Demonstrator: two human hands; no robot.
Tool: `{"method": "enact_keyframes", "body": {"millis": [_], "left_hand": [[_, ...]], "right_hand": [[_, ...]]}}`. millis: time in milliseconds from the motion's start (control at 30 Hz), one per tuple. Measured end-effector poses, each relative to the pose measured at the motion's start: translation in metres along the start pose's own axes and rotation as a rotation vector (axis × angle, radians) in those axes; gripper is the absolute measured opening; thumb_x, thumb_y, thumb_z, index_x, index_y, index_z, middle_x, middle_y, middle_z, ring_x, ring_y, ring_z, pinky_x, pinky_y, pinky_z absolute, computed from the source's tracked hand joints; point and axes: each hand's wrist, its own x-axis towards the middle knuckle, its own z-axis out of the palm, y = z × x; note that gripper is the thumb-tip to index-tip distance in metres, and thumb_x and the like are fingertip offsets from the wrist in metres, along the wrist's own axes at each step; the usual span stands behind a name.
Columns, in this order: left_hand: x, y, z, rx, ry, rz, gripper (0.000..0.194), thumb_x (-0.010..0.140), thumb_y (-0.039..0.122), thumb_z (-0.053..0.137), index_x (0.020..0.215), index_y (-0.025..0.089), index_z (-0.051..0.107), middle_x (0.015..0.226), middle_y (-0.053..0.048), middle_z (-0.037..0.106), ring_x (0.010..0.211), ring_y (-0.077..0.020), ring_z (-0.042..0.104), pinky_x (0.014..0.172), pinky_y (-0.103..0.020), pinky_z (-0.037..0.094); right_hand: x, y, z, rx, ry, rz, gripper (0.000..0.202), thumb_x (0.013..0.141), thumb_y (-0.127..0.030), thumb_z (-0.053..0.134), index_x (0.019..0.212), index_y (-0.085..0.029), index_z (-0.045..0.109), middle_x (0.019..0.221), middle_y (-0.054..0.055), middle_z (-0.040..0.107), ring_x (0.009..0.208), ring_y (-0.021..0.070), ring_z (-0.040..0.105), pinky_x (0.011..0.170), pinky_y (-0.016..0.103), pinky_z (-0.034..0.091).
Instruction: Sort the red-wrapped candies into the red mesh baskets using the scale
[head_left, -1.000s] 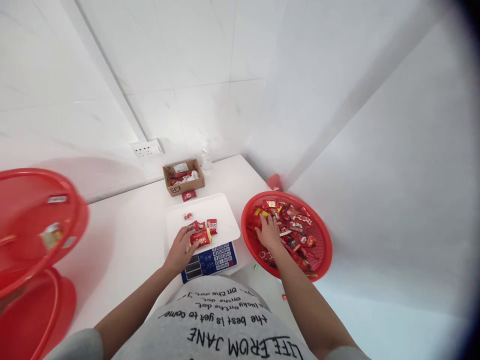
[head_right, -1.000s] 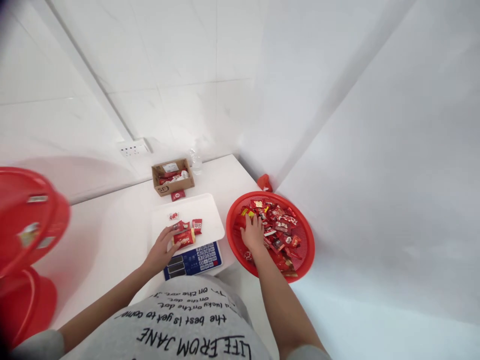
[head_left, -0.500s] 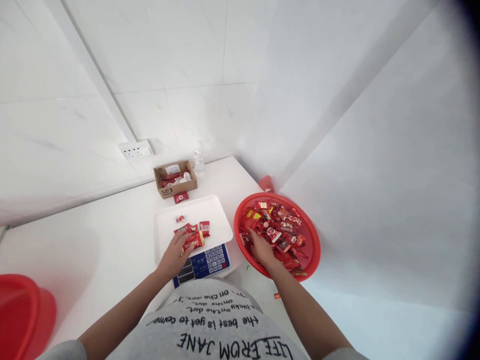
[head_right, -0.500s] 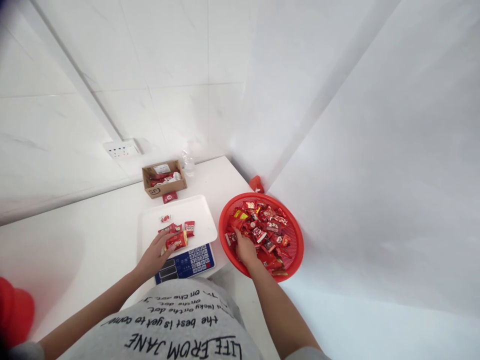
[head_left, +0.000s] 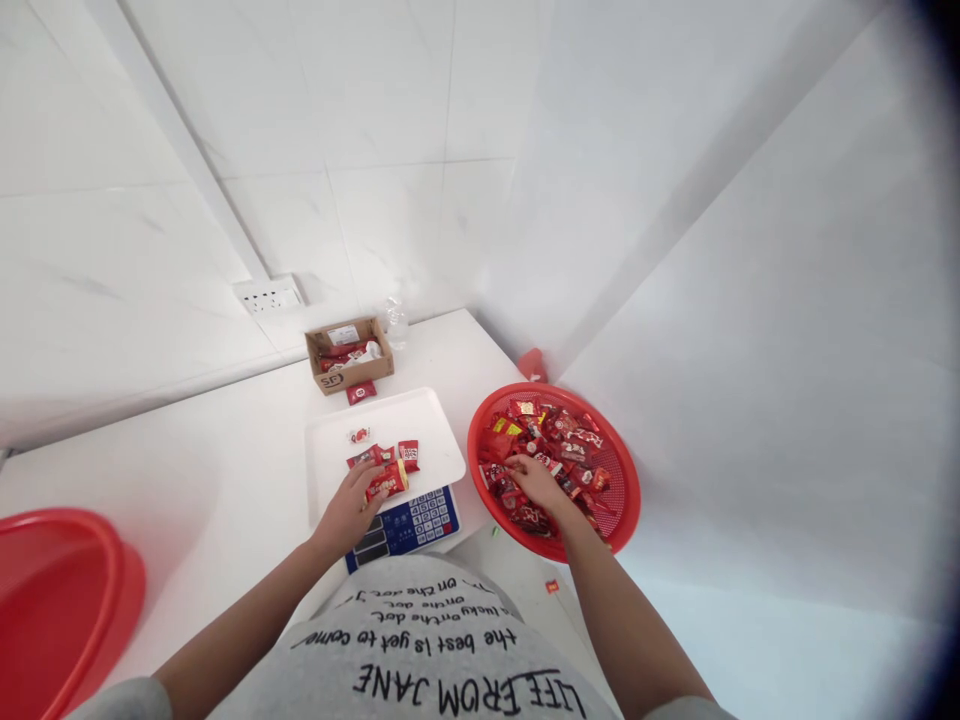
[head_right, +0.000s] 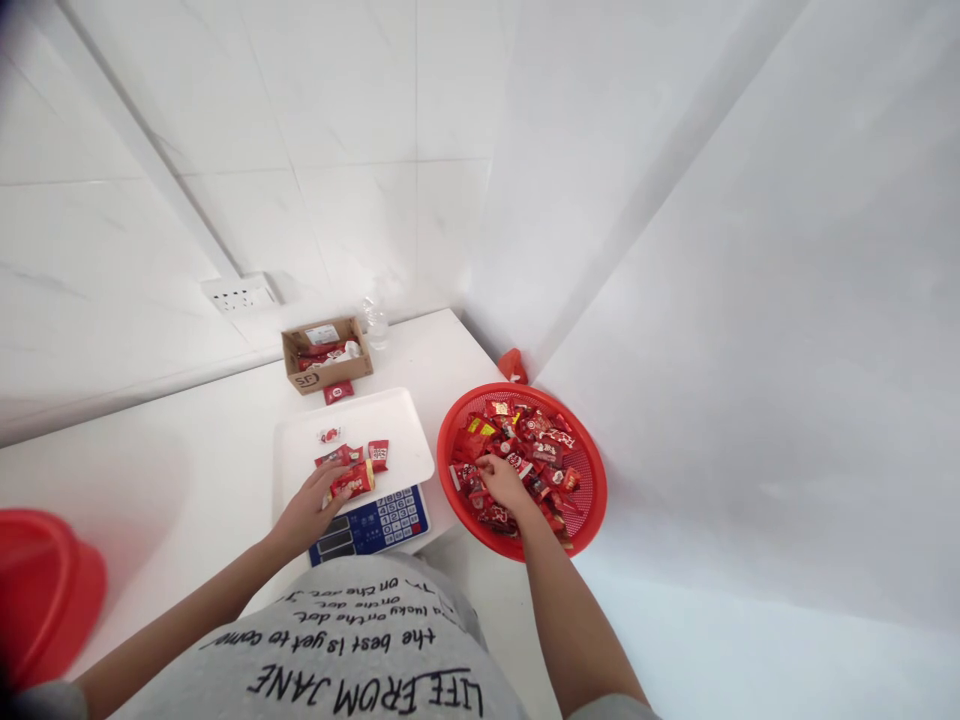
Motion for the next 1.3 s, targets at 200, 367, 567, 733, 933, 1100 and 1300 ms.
{"method": "enact_keyframes", "body": {"millis": [200, 367, 567, 733, 933, 1100, 1300], "left_hand": [[-0.001, 0.001, -0.001, 0.002, -0.022, -0.006, 0.036, 0.084, 0.039, 0.045, 0.115, 0.024, 0.054, 0.132, -0.006, 0.048, 0.127, -0.023, 0.035, 0.106, -0.043, 0.029], [-0.003, -0.004, 0.001, 0.001, -0.028, 0.008, 0.036, 0.085, 0.038, 0.043, 0.115, 0.023, 0.054, 0.132, -0.007, 0.046, 0.127, -0.0223, 0.036, 0.106, -0.042, 0.029], [-0.005, -0.004, 0.006, 0.028, -0.026, -0.003, 0.034, 0.084, 0.036, 0.046, 0.114, 0.023, 0.055, 0.13, -0.008, 0.048, 0.127, -0.0229, 0.037, 0.106, -0.041, 0.03], [-0.006, -0.002, 0.01, 0.061, -0.017, 0.074, 0.031, 0.084, 0.031, 0.046, 0.111, 0.021, 0.056, 0.127, -0.008, 0.05, 0.124, -0.0224, 0.039, 0.104, -0.043, 0.034], [-0.007, -0.003, 0.012, 0.098, 0.023, 0.135, 0.028, 0.083, 0.027, 0.048, 0.109, 0.022, 0.057, 0.126, -0.008, 0.051, 0.124, -0.0234, 0.041, 0.103, -0.046, 0.036], [-0.01, -0.007, 0.012, 0.149, 0.034, 0.118, 0.031, 0.084, 0.029, 0.046, 0.112, 0.02, 0.056, 0.13, -0.009, 0.047, 0.127, -0.0237, 0.036, 0.104, -0.043, 0.035], [-0.003, -0.011, 0.016, 0.257, 0.058, 0.159, 0.037, 0.084, 0.031, 0.047, 0.119, 0.02, 0.052, 0.137, -0.009, 0.04, 0.132, -0.0261, 0.028, 0.105, -0.047, 0.03]], "right_hand": [[0.004, -0.003, 0.006, 0.118, 0.091, -0.011, 0.022, 0.07, -0.019, 0.048, 0.087, -0.016, 0.063, 0.093, 0.006, 0.066, 0.083, 0.0175, 0.061, 0.078, 0.034, 0.047], [0.002, -0.006, 0.002, 0.206, 0.142, 0.035, 0.02, 0.07, -0.025, 0.049, 0.084, -0.019, 0.062, 0.095, 0.006, 0.066, 0.087, 0.0194, 0.061, 0.079, 0.034, 0.047], [0.001, -0.034, 0.007, 0.547, 0.151, 0.031, 0.024, 0.066, -0.037, 0.058, 0.084, -0.021, 0.06, 0.088, 0.003, 0.066, 0.082, 0.0179, 0.06, 0.073, 0.031, 0.047], [0.0, -0.081, 0.043, 0.836, -0.004, -0.021, 0.028, 0.057, -0.036, 0.069, 0.078, -0.021, 0.059, 0.077, -0.002, 0.063, 0.069, 0.0128, 0.058, 0.066, 0.027, 0.047], [0.002, -0.105, 0.089, 0.927, -0.146, 0.038, 0.028, 0.054, -0.033, 0.071, 0.075, -0.02, 0.057, 0.069, -0.004, 0.06, 0.066, 0.0127, 0.057, 0.064, 0.029, 0.048], [-0.001, -0.077, 0.078, 0.752, 0.033, -0.043, 0.024, 0.063, -0.036, 0.062, 0.08, -0.019, 0.057, 0.077, -0.001, 0.062, 0.072, 0.0151, 0.058, 0.07, 0.032, 0.048], [-0.017, -0.023, 0.038, 0.344, 0.338, -0.113, 0.026, 0.074, -0.039, 0.05, 0.088, -0.019, 0.058, 0.089, 0.005, 0.063, 0.085, 0.0196, 0.058, 0.081, 0.036, 0.045]]}}
